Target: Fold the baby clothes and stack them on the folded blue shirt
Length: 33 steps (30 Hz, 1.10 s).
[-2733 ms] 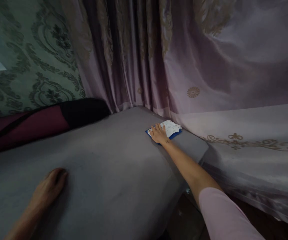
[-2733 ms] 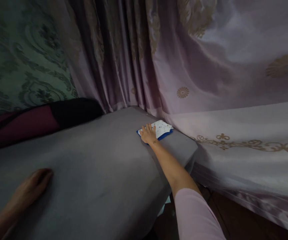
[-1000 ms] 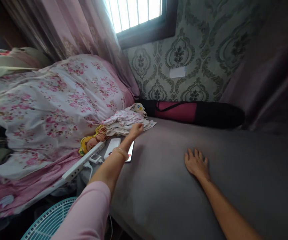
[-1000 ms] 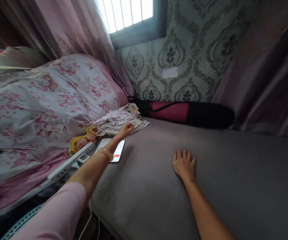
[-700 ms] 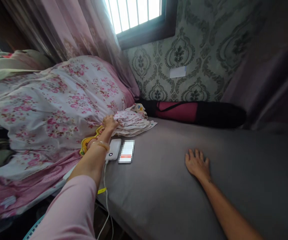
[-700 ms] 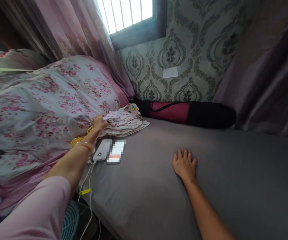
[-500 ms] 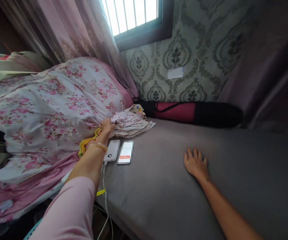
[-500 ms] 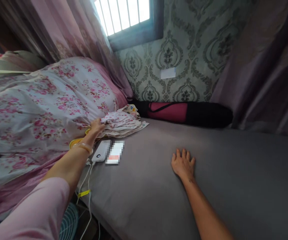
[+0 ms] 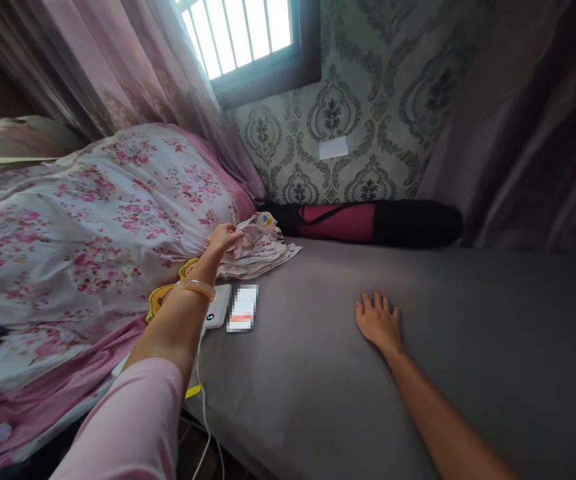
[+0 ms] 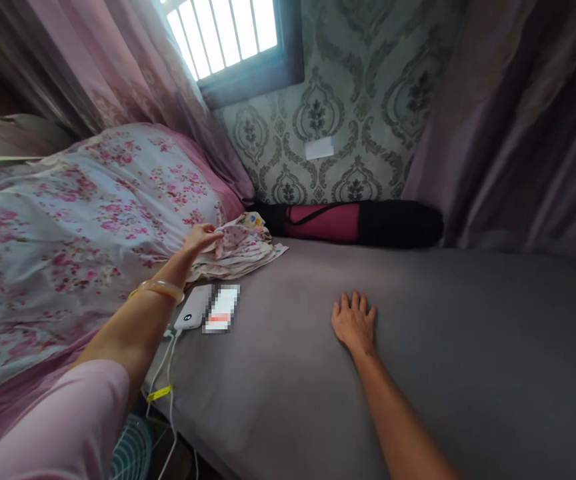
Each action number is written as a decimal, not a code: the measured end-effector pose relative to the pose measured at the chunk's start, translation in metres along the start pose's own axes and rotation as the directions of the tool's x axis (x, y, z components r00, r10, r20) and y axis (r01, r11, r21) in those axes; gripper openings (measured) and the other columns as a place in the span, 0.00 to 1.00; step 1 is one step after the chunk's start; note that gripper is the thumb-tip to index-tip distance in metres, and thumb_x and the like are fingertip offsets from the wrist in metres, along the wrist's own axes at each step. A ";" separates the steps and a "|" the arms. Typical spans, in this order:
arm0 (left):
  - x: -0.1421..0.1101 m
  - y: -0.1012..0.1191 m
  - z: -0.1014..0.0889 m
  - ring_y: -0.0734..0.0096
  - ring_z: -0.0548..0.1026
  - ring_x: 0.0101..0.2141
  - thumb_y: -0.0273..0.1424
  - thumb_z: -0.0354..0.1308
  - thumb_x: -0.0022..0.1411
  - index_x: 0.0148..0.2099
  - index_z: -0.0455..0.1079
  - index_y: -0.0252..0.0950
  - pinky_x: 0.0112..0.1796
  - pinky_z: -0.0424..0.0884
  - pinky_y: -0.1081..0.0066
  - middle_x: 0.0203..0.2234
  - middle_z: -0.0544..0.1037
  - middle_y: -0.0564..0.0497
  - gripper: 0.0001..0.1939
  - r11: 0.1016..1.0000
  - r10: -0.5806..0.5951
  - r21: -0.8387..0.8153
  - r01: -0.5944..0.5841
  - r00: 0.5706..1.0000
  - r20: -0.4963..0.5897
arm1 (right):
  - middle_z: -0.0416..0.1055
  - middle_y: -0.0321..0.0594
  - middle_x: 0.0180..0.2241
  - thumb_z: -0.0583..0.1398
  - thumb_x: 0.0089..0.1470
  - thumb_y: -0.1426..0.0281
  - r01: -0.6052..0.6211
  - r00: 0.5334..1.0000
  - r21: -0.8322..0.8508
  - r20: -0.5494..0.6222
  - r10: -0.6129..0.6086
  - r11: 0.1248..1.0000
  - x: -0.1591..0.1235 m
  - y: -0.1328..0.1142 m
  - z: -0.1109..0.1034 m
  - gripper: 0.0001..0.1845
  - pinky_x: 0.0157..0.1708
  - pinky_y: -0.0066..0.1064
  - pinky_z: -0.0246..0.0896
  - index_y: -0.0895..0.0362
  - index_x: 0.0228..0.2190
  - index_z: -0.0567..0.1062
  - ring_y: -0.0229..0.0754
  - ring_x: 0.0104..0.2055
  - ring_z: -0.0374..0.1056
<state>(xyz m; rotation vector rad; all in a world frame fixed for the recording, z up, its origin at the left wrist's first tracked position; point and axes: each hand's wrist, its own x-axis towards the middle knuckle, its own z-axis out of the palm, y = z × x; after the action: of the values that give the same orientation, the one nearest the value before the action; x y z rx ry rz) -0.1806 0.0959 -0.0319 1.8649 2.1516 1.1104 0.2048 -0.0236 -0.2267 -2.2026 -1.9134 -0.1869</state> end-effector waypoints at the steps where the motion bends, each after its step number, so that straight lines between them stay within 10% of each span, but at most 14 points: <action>1: -0.001 0.010 -0.001 0.61 0.72 0.35 0.39 0.61 0.47 0.31 0.72 0.33 0.34 0.64 0.69 0.24 0.75 0.49 0.13 1.000 0.003 -0.025 -0.003 1.000 -0.014 | 0.55 0.55 0.63 0.43 0.64 0.63 -0.002 1.000 0.006 0.006 0.002 1.000 0.000 0.001 0.000 0.28 0.57 0.54 0.42 0.60 0.60 0.63 0.58 0.64 0.47; 9: -0.016 0.077 -0.003 0.76 0.65 0.24 0.38 0.61 0.48 0.30 0.69 0.33 0.27 0.61 0.76 0.20 0.68 0.56 0.12 0.883 0.177 -0.434 -0.177 0.983 -0.041 | 0.56 0.55 0.62 0.43 0.63 0.62 0.008 1.000 0.082 -0.002 -0.008 0.997 -0.001 0.005 -0.001 0.28 0.58 0.53 0.41 0.60 0.59 0.64 0.57 0.64 0.48; 16: -0.040 0.132 0.003 0.79 0.66 0.19 0.36 0.62 0.51 0.31 0.65 0.34 0.24 0.65 0.76 0.20 0.69 0.57 0.12 0.749 0.190 -0.657 -0.080 0.977 0.097 | 0.62 0.52 0.59 0.45 0.59 0.68 -0.039 0.999 0.368 -0.015 0.048 0.929 0.004 0.010 -0.010 0.27 0.58 0.46 0.46 0.61 0.56 0.66 0.50 0.60 0.57; 23: -0.072 0.185 0.018 0.79 0.71 0.22 0.36 0.63 0.56 0.33 0.64 0.32 0.31 0.74 0.71 0.22 0.71 0.55 0.13 0.611 0.219 -0.792 -0.009 0.963 0.158 | 0.76 0.49 0.35 0.50 0.57 0.61 0.119 0.964 0.776 -0.239 0.115 0.619 0.004 0.002 -0.074 0.19 0.42 0.36 0.64 0.59 0.38 0.75 0.47 0.38 0.72; 28: -0.093 0.214 0.033 0.77 0.74 0.25 0.35 0.62 0.58 0.46 0.61 0.36 0.34 0.77 0.67 0.24 0.70 0.57 0.18 0.523 0.243 -0.852 0.009 0.957 0.159 | 0.72 0.37 0.21 0.53 0.57 0.52 0.162 0.982 0.954 -0.182 0.056 0.253 -0.018 -0.013 -0.127 0.20 0.19 0.29 0.63 0.56 0.32 0.71 0.39 0.18 0.68; 33: -0.116 0.238 0.039 0.77 0.76 0.29 0.34 0.60 0.60 0.44 0.66 0.33 0.38 0.77 0.67 0.26 0.71 0.55 0.13 0.421 0.363 -0.907 -0.021 0.920 0.147 | 0.76 0.41 0.31 0.56 0.56 0.56 0.130 0.988 0.975 -0.112 -0.107 0.182 -0.032 -0.029 -0.135 0.15 0.24 0.30 0.70 0.56 0.35 0.71 0.42 0.30 0.75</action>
<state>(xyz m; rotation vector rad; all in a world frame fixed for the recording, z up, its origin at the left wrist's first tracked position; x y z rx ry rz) 0.0651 0.0091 0.0292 1.5553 0.7824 1.4372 0.1773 -0.0834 -0.1008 -1.0745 -1.4077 0.8221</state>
